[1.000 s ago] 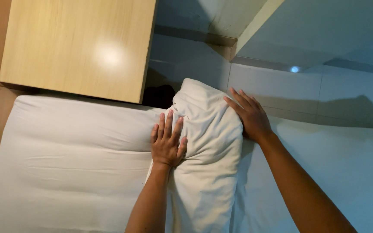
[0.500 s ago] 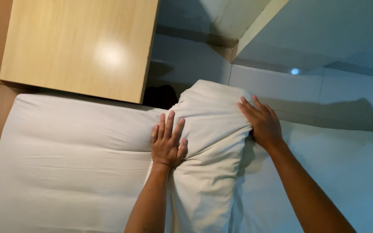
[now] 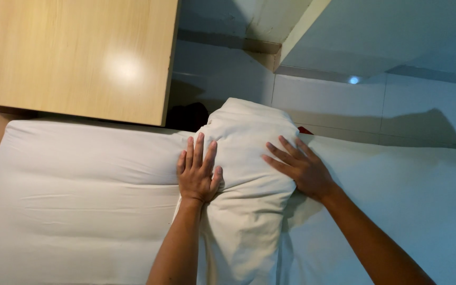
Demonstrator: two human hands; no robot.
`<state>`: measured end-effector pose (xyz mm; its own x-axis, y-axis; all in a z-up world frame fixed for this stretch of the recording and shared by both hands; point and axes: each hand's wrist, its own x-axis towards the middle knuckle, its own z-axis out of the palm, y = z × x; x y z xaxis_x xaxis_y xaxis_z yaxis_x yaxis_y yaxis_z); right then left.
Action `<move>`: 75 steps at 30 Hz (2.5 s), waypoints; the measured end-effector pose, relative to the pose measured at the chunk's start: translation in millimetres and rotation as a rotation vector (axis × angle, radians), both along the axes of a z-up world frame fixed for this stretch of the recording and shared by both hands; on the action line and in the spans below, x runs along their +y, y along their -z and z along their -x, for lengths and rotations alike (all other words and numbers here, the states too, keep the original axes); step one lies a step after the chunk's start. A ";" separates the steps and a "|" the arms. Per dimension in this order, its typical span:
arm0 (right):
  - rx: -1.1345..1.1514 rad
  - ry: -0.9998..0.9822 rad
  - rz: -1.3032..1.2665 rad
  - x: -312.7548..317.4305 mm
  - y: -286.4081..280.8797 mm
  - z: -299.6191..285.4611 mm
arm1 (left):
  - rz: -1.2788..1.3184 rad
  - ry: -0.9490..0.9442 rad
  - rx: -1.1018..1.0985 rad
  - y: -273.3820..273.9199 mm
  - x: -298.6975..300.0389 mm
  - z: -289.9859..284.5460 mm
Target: The person folds a white duvet on a bed by hand. They start at the head of the bed, folding the duvet in half lengthwise, and then proceed to fold it again into a compact rectangular shape.
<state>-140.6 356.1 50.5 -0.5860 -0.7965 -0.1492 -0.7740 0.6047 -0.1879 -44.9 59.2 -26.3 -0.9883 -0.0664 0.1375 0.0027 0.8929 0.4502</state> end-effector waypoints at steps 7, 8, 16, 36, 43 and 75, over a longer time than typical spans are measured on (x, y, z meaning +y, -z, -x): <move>-0.061 0.200 0.067 -10.5 -2.3 -20.3 | 0.022 -0.002 -0.018 2.5 0.0 -0.8; -0.077 0.202 0.189 -15.8 -7.2 -23.8 | 0.021 -0.003 -0.032 1.7 -0.8 0.4; -0.102 0.200 0.184 -17.9 7.2 -46.5 | 0.013 -0.012 -0.006 4.2 1.7 0.3; 0.121 0.219 0.072 -3.9 60.0 -53.4 | 0.029 -0.005 -0.050 -3.2 1.2 1.7; 0.086 0.230 0.051 -5.3 62.7 -55.0 | 0.023 -0.002 -0.083 -1.2 1.7 2.2; -0.006 0.237 0.094 -5.1 66.3 -48.8 | 0.037 0.025 -0.176 5.6 3.2 3.6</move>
<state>-91.8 351.0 -15.8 -0.7571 -0.6478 -0.0849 -0.6117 0.7485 -0.2563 -48.5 62.4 -32.0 -0.9986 -0.0394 -0.0362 -0.0508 0.9095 0.4125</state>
